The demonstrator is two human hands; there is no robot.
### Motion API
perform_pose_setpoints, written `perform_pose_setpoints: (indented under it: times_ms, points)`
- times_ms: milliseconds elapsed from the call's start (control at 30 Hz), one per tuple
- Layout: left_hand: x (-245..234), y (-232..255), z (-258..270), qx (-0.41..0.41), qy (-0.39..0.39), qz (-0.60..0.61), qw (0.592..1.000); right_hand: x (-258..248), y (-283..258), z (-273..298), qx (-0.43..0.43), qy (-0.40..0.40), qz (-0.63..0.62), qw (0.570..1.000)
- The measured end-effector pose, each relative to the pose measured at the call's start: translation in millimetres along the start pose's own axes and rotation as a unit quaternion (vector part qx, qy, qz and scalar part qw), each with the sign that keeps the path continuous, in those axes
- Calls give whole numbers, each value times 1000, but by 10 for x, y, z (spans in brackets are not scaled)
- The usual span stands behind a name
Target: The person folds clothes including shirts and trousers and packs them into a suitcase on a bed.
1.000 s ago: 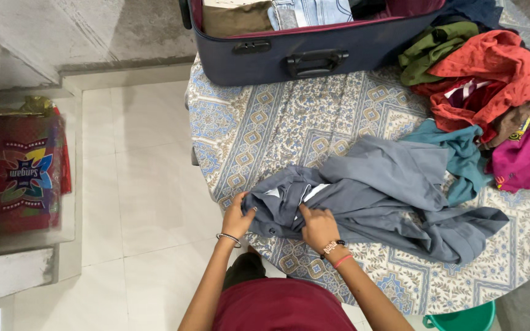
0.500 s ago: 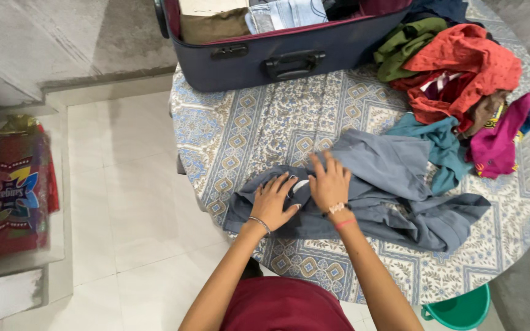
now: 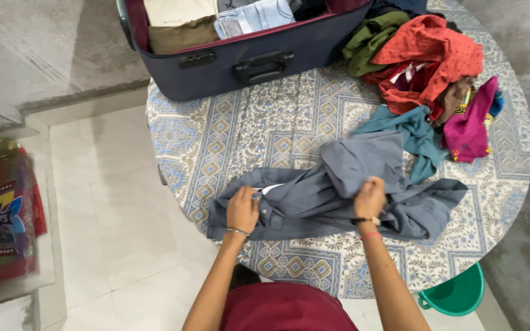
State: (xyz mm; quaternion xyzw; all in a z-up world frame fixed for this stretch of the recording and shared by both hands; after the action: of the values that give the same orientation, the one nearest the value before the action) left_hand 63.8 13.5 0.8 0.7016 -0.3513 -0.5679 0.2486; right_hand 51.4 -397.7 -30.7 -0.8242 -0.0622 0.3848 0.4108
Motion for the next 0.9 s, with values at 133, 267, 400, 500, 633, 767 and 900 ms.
perform_pose_setpoints:
  times_ms: [133,267,400,500,633,767,900]
  points:
    - [-284,161,75,33,122,31,992,-583,633,-273,7,97,-53,994]
    - [-451,258,89,5,52,-37,998,-950,1298,-391,230,129,-203,943]
    - [-298,660,-48,89,-158,-118,976,-1220,1068,-350,186,241,-196,932]
    - [-53,648,-245,-13,-303,-244,921,-1321,121,-269,-3,227,-63,972]
    - [189,820,-703,25,-112,-91,989,-925,-1023,-308,-164,73,5,984]
    - [963,453,-862,-73,-211,-109,969,-282,-1480,-383,-260,-129,-26,957]
    - [1333,218,-608,-108,-263,-142,948,306,-1594,-351,-338,-256,13,905]
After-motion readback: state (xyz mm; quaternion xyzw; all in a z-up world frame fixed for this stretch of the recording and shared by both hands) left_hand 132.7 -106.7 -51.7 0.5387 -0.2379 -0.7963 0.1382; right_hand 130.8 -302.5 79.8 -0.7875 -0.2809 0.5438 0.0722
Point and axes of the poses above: each hand's wrist, its own z-axis away from the middle knuckle, its own x-axis out of the palm, y = z × x, the point moved 7 cm from there along -z, towards the middle knuckle, and after that the axes turned 1 degree about y, right-handed, at the moved point
